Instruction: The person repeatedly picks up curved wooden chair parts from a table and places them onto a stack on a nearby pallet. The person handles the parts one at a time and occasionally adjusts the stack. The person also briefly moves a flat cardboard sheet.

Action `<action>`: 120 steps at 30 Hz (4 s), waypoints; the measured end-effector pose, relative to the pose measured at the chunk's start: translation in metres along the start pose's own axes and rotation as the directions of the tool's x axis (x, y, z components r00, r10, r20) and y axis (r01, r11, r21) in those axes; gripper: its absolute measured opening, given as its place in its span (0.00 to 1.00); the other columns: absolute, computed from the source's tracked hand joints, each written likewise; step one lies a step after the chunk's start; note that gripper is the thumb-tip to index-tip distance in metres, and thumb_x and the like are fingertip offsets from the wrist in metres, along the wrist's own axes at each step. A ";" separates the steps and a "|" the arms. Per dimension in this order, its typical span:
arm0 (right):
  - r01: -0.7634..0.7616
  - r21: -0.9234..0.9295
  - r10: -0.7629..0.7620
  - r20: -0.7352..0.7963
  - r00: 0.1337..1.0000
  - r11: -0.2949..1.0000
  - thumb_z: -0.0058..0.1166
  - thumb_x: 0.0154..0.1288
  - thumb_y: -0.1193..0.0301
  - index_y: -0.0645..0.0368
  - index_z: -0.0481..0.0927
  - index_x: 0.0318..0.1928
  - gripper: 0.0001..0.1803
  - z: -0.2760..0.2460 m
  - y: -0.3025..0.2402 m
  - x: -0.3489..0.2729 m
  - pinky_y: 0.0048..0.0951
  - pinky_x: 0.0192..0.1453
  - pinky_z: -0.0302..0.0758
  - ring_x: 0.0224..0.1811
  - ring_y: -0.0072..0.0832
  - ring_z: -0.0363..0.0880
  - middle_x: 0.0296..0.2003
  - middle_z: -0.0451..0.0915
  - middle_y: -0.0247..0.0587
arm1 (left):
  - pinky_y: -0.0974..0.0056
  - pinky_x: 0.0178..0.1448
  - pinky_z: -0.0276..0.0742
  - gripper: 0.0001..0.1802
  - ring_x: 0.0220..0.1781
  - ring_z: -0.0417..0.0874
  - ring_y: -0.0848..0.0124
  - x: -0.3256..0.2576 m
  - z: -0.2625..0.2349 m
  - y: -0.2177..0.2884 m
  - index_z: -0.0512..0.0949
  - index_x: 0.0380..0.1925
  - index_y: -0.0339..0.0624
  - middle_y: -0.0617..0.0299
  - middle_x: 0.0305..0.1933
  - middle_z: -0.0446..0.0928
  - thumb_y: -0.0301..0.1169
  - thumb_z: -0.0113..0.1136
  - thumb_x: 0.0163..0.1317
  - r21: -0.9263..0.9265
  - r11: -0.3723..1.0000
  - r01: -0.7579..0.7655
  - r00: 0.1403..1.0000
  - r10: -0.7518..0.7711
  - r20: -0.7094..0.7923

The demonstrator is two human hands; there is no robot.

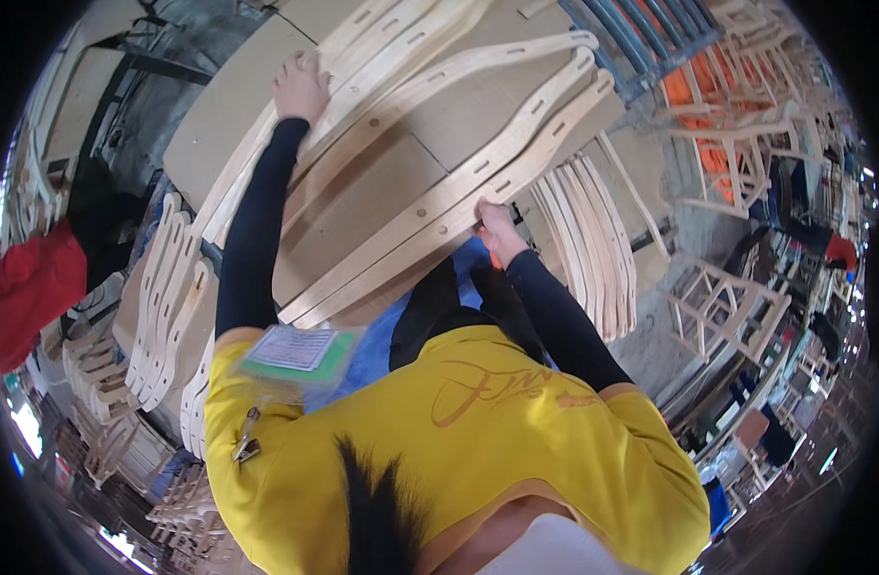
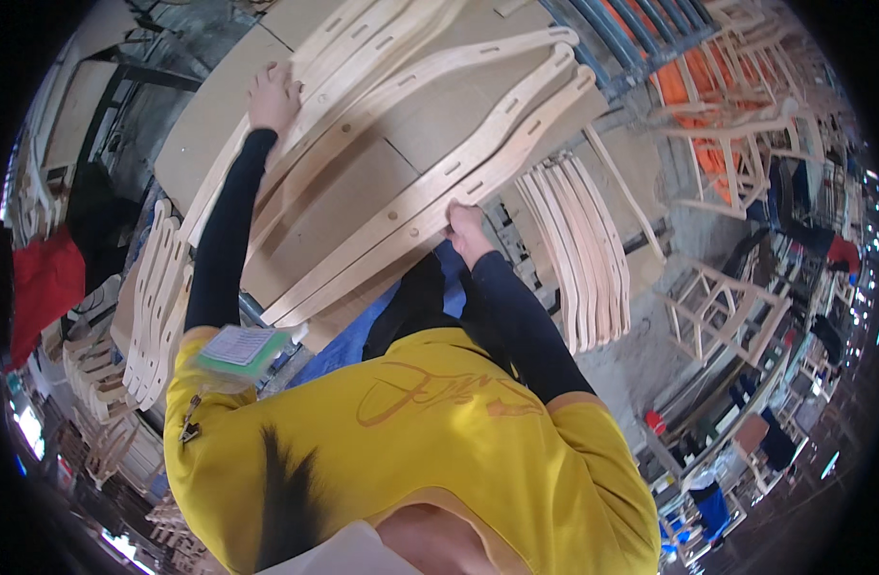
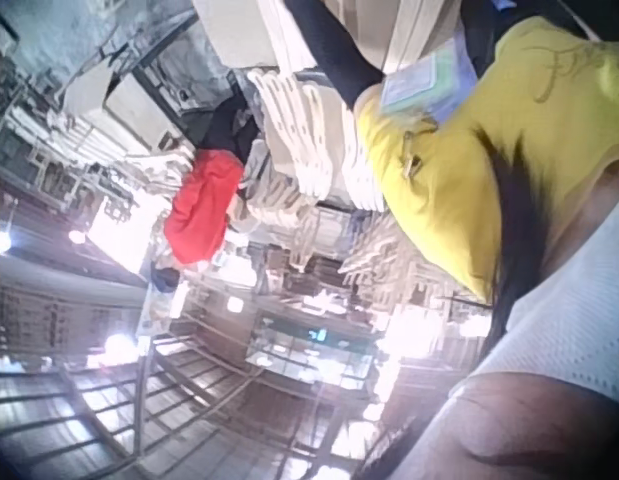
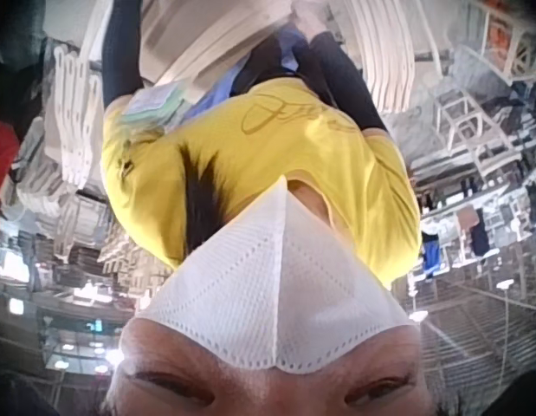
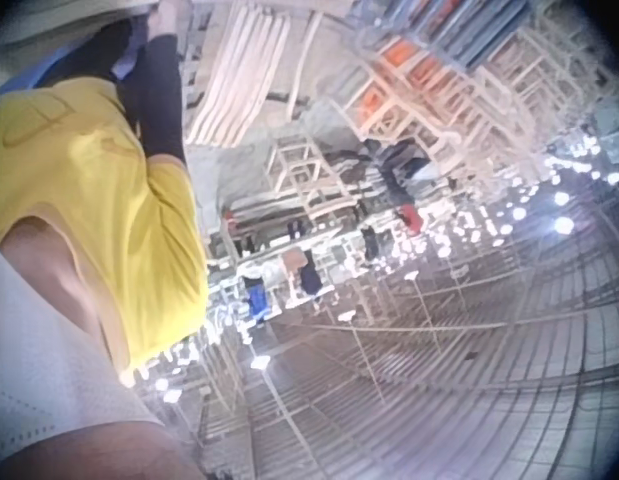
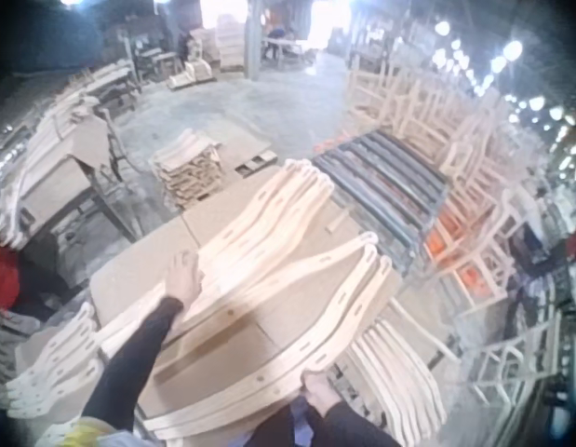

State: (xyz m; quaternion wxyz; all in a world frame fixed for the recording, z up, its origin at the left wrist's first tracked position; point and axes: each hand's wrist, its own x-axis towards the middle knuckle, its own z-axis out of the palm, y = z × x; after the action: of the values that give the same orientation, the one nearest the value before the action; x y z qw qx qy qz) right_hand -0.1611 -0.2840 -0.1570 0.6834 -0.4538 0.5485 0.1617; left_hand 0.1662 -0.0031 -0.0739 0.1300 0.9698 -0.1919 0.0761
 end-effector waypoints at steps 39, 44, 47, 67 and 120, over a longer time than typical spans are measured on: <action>0.118 0.173 -0.202 0.629 0.750 0.978 0.47 0.75 0.57 0.57 0.64 0.68 0.28 0.026 -0.126 -0.093 0.32 0.64 0.73 0.64 0.30 0.72 0.63 0.73 0.41 | 0.52 0.64 0.63 0.54 0.60 0.69 0.52 -0.024 -0.039 0.058 0.61 0.63 0.33 0.46 0.56 0.68 0.49 0.73 0.38 -0.093 0.994 0.064 0.998 -0.060 0.036; 0.093 0.173 -0.159 0.418 0.895 0.980 0.44 0.75 0.56 0.56 0.64 0.69 0.28 -0.078 -0.055 -0.085 0.29 0.62 0.73 0.61 0.28 0.75 0.62 0.74 0.38 | 0.51 0.65 0.63 0.53 0.60 0.69 0.52 -0.024 -0.028 0.054 0.62 0.64 0.34 0.46 0.56 0.69 0.51 0.71 0.40 -0.080 0.995 0.060 0.998 -0.057 0.029; 0.042 0.111 -0.064 0.205 0.977 0.993 0.43 0.75 0.56 0.56 0.66 0.67 0.26 -0.150 -0.001 -0.066 0.27 0.57 0.75 0.56 0.27 0.77 0.57 0.77 0.38 | 0.50 0.67 0.62 0.55 0.63 0.69 0.50 -0.019 -0.028 0.058 0.61 0.65 0.33 0.44 0.59 0.69 0.52 0.72 0.40 -0.060 0.996 0.063 0.996 -0.059 0.070; 0.150 -0.092 -0.167 -0.212 0.963 0.984 0.49 0.67 0.58 0.55 0.82 0.48 0.18 -0.360 0.179 0.001 0.39 0.42 0.81 0.38 0.32 0.84 0.38 0.85 0.41 | 0.43 0.71 0.58 0.47 0.71 0.59 0.43 -0.141 -0.014 0.356 0.58 0.71 0.46 0.43 0.70 0.59 0.40 0.68 0.52 -0.223 0.792 -0.569 0.764 0.609 0.212; 0.086 0.951 -0.343 0.023 0.939 0.299 0.44 0.68 0.38 0.49 0.66 0.68 0.38 -0.312 -0.027 -0.003 0.40 0.69 0.66 0.65 0.34 0.68 0.63 0.70 0.33 | 0.49 0.43 0.76 0.45 0.42 0.76 0.50 -0.324 0.019 0.439 0.68 0.53 0.35 0.49 0.42 0.69 0.45 0.74 0.33 -0.091 0.996 -0.025 0.865 0.067 0.498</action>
State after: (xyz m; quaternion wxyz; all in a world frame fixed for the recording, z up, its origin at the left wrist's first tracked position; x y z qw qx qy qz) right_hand -0.3309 -0.5465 -0.1382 0.8900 -0.0235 0.3939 -0.2285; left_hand -0.3000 -0.2865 -0.0581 0.1136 0.9454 -0.2449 -0.1825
